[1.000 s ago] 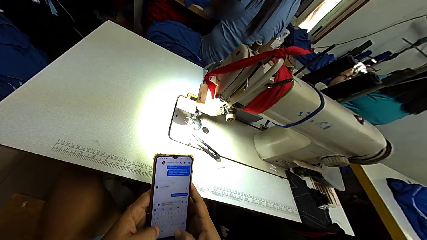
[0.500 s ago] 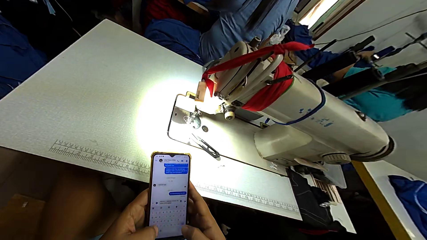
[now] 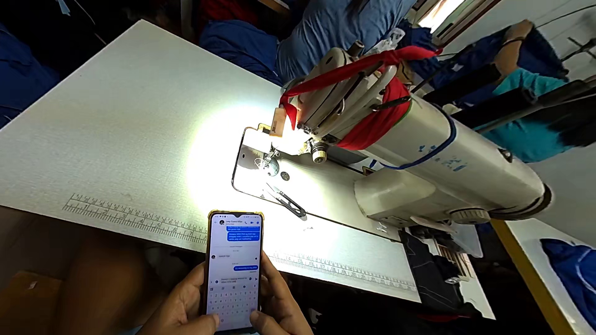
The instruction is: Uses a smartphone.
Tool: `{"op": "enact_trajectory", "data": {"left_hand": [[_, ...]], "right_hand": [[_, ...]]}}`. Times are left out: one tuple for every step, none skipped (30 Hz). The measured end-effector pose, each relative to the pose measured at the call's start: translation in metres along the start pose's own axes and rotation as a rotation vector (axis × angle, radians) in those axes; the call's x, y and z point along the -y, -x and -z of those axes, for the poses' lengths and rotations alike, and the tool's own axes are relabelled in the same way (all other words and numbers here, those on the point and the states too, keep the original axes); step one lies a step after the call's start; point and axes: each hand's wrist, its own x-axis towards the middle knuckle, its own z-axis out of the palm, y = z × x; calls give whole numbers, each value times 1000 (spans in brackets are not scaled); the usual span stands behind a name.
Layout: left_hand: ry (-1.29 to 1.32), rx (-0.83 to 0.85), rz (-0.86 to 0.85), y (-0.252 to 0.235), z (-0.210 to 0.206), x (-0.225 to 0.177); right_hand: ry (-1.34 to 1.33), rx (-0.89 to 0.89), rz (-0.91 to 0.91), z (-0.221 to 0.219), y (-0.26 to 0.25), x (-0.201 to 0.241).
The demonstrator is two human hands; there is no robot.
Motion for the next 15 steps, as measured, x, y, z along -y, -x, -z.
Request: {"op": "enact_trajectory", "data": {"left_hand": [[3, 2, -1, 0, 0, 0], [6, 1, -1, 0, 0, 0], [7, -2, 0, 0, 0, 0], [6, -3, 1, 0, 0, 0], [6, -3, 0, 0, 0, 0], [6, -2, -1, 1, -1, 0], [4, -1, 0, 1, 0, -1], [3, -1, 4, 1, -1, -1], [1, -3, 7, 1, -1, -2], [5, -2, 6, 1, -1, -1], [3, -3, 5, 1, -1, -1], [0, 0, 0, 1, 0, -1], [0, 3, -3, 1, 0, 0], [1, 2, -2, 1, 0, 0], [0, 0, 0, 1, 0, 0]], "right_hand": [[-6, 2, 0, 0, 0, 0], [-11, 4, -1, 0, 0, 0], [-16, 8, 0, 0, 0, 0], [-24, 9, 0, 0, 1, -1], [-31, 8, -1, 0, 1, -1], [-34, 10, -2, 0, 1, -1], [-36, 13, -5, 0, 1, 0], [-38, 12, -10, -1, 1, 0], [-37, 2, -19, -1, 2, 1], [-36, -11, -29, -3, 2, 1], [-33, -19, -34, -4, 2, 1], [-20, -26, -31, -5, 1, 1], [-6, -33, -24, -6, 1, 1], [10, -41, -19, -8, 1, 1], [25, -52, -17, -9, 0, 1]]}}
